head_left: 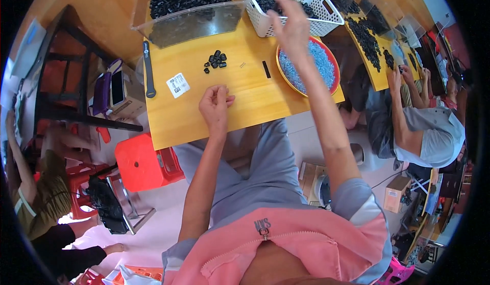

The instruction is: The person assembles small blue pins into black plastic parts by hand, taking the pins from a plastic bin and inserting them into the housings.

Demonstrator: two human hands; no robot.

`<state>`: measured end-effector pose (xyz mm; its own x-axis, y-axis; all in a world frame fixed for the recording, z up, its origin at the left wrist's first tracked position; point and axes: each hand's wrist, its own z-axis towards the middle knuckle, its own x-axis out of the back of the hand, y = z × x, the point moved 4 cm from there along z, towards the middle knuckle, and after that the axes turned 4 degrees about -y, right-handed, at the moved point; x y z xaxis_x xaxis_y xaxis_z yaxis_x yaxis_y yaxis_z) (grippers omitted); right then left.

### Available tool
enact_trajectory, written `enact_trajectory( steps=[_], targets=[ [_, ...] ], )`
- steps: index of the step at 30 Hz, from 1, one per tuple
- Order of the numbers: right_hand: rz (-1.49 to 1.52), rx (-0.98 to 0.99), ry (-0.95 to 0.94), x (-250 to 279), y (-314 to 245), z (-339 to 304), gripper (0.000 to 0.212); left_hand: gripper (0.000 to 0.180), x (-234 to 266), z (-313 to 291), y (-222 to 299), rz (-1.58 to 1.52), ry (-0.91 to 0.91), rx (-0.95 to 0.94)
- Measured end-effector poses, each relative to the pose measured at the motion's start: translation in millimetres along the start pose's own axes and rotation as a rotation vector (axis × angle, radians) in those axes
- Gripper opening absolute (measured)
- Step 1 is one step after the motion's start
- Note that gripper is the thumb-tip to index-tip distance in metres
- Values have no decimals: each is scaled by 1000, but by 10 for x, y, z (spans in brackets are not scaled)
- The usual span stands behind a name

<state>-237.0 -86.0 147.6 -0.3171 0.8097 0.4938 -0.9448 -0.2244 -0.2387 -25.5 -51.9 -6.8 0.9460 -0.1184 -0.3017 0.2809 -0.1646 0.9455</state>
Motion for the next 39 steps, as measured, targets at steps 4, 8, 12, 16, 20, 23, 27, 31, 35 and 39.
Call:
enact_trajectory(
  steps=[4,8,12,16,20,23,27,31,35,39],
  targets=[
    [49,-123,-66,91,23,86,23,14,86,-15,1,34,26,-50],
    [85,-231,-411,-211,-107,-656,19,13,44,-25,29,44,8,-70],
    [181,-270,-497,-506,-302,-1071,16,11,37,-4,5,81,-1,-59],
    [128,-253,-560,-664,-244,-1139,12,14,36,0,4,100,-45,-76],
    [159,-175,-521,-686,-233,-1192,7,12,63,37,78,-12,-21,16],
    [158,-138,-429,-611,-291,-1223,5,11,185,222,195,87,11,-26],
    [259,-245,-355,-566,-256,-1226,5,14,109,513,410,539,-50,-401],
    [256,-252,-338,-583,-245,-1243,4,21,-148,631,450,1007,-186,-662],
    [249,-256,-349,-584,-234,-1247,5,19,-241,632,424,1090,-230,-698],
    [245,-229,-310,-570,-230,-1237,5,17,-250,586,418,1141,-221,-746]
  ],
)
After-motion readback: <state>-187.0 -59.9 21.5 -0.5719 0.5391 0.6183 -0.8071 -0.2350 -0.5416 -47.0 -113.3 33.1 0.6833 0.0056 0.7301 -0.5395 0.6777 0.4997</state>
